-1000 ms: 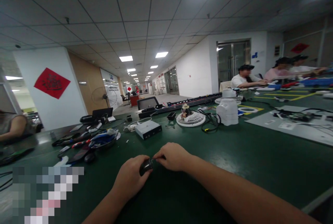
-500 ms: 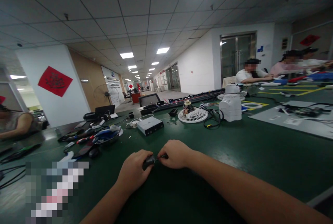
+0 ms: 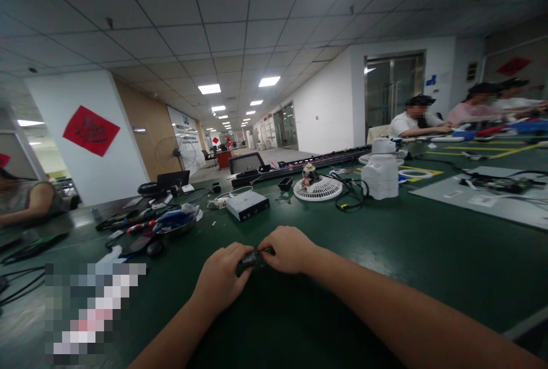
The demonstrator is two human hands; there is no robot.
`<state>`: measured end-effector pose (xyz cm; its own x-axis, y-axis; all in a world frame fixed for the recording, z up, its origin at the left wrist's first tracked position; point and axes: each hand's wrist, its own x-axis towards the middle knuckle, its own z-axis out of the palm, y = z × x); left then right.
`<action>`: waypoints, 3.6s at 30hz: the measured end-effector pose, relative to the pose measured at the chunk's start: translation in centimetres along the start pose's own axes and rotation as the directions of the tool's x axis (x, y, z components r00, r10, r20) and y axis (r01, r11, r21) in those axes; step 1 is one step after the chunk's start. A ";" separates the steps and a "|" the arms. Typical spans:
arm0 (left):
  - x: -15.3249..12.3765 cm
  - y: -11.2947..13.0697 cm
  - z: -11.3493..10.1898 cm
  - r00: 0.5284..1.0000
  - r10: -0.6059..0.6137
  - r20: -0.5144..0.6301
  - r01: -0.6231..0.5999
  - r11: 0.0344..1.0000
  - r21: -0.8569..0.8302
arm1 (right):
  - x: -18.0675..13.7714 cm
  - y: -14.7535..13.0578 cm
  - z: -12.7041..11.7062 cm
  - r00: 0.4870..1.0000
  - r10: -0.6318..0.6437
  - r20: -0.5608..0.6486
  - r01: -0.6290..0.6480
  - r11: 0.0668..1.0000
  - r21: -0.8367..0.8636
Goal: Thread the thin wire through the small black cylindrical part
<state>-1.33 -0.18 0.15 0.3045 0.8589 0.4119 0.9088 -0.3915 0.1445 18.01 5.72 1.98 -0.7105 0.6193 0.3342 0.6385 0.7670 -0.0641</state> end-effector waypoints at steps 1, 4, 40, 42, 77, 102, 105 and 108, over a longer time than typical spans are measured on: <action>0.0 0.0 0.1 1.000 -0.014 -0.002 0.014 1.000 0.003 | 0.1 -0.1 0.1 0.999 0.041 0.006 -0.041 0.999 -0.010; 0.1 -0.1 0.2 0.998 -0.070 -0.002 0.070 0.998 0.005 | 0.3 -0.4 0.6 0.983 0.182 0.003 -0.181 0.983 -0.024; -0.1 -0.7 -0.2 0.990 0.123 -0.075 -0.126 0.992 -0.033 | 1.1 0.5 2.0 0.982 0.187 0.003 -0.152 0.792 0.591; -0.1 -0.8 -0.2 0.989 0.120 -0.085 -0.123 0.992 -0.031 | 1.1 0.4 2.0 0.982 0.190 -0.011 -0.149 0.803 0.576; -0.2 -0.6 0.1 0.961 0.205 -0.187 -0.206 0.978 0.013 | 1.1 0.2 2.0 0.979 0.193 -0.061 -0.130 0.833 0.538; 0.1 -0.7 0.6 0.976 -0.132 -0.175 0.110 0.985 -0.131 | 1.0 0.4 2.1 0.973 0.230 -0.009 -0.173 0.756 0.631; 0.2 -1.2 0.6 0.958 -0.212 -0.196 0.183 0.971 -0.156 | 0.8 0.9 1.5 0.983 0.178 -0.045 -0.138 0.878 0.459; 0.2 -1.5 0.5 0.955 -0.223 -0.194 0.190 0.966 -0.174 | 0.6 1.2 1.1 0.994 0.102 -0.025 -0.088 0.940 0.329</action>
<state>-2.44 0.75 -0.44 0.0329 0.8439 0.5356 0.8866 -0.2720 0.3742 18.04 7.22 1.11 -0.6341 0.6899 0.3492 0.5654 0.7218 -0.3991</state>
